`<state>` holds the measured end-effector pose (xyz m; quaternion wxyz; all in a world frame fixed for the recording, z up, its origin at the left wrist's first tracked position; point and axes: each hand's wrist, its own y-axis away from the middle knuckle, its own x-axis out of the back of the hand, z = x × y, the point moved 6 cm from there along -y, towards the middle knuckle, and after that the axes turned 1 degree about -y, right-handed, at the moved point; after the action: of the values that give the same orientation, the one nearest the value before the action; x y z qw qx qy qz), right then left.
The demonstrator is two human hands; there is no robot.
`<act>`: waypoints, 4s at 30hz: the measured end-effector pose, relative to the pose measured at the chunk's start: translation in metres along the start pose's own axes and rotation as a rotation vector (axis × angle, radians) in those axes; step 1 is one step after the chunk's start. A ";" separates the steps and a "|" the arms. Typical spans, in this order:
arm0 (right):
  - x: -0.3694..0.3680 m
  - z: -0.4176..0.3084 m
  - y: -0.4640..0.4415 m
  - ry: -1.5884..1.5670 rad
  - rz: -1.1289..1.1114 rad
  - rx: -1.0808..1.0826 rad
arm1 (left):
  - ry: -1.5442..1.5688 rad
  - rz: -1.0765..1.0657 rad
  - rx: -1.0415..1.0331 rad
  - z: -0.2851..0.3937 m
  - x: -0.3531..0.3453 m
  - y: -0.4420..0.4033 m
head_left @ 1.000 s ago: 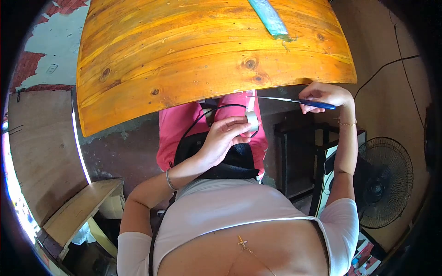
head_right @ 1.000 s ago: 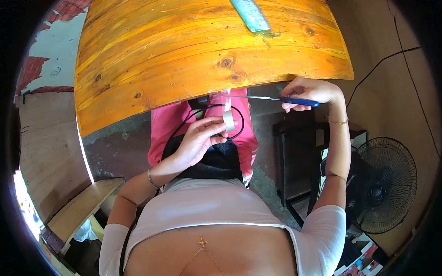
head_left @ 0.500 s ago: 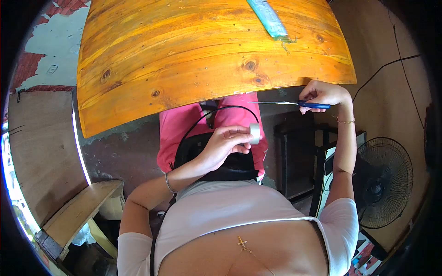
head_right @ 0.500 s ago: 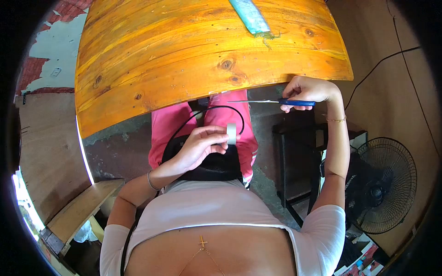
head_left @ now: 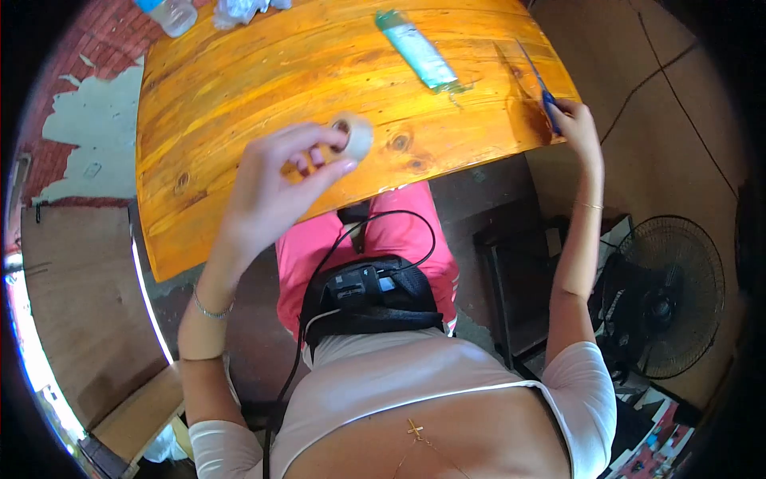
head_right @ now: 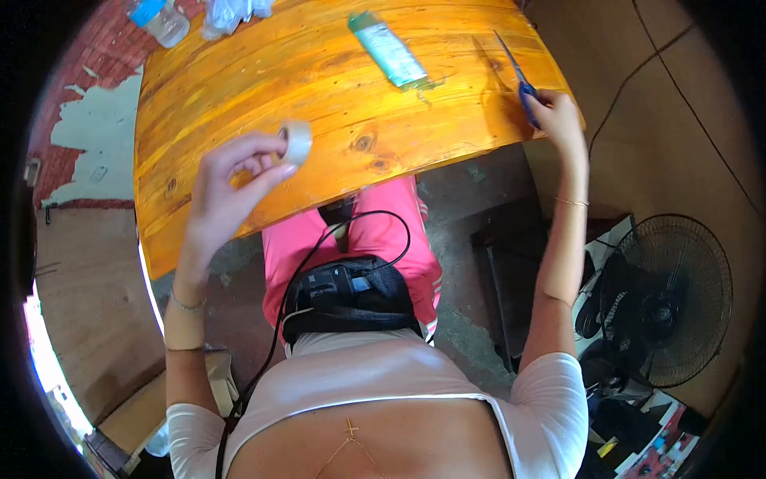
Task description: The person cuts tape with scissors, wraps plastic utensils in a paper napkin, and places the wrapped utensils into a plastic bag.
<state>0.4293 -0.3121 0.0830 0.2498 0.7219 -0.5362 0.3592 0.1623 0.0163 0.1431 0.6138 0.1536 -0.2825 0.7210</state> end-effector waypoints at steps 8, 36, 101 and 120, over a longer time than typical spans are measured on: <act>-0.007 -0.005 -0.039 0.238 0.498 0.036 | -0.056 -0.230 -0.389 0.033 -0.085 -0.083; -0.060 -0.055 -0.020 0.106 0.554 0.355 | 0.034 -0.192 -0.257 0.054 -0.044 -0.059; 0.133 0.404 0.444 0.012 0.769 -0.709 | 0.326 0.190 0.198 -0.028 0.020 0.051; 0.127 0.382 0.433 0.069 0.835 -0.658 | 0.369 0.188 0.190 -0.039 0.024 0.060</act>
<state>0.1334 -0.8027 -0.0629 0.3161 0.3182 -0.8538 0.2645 0.1044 0.0538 0.1124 0.5678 0.0496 -0.1093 0.8143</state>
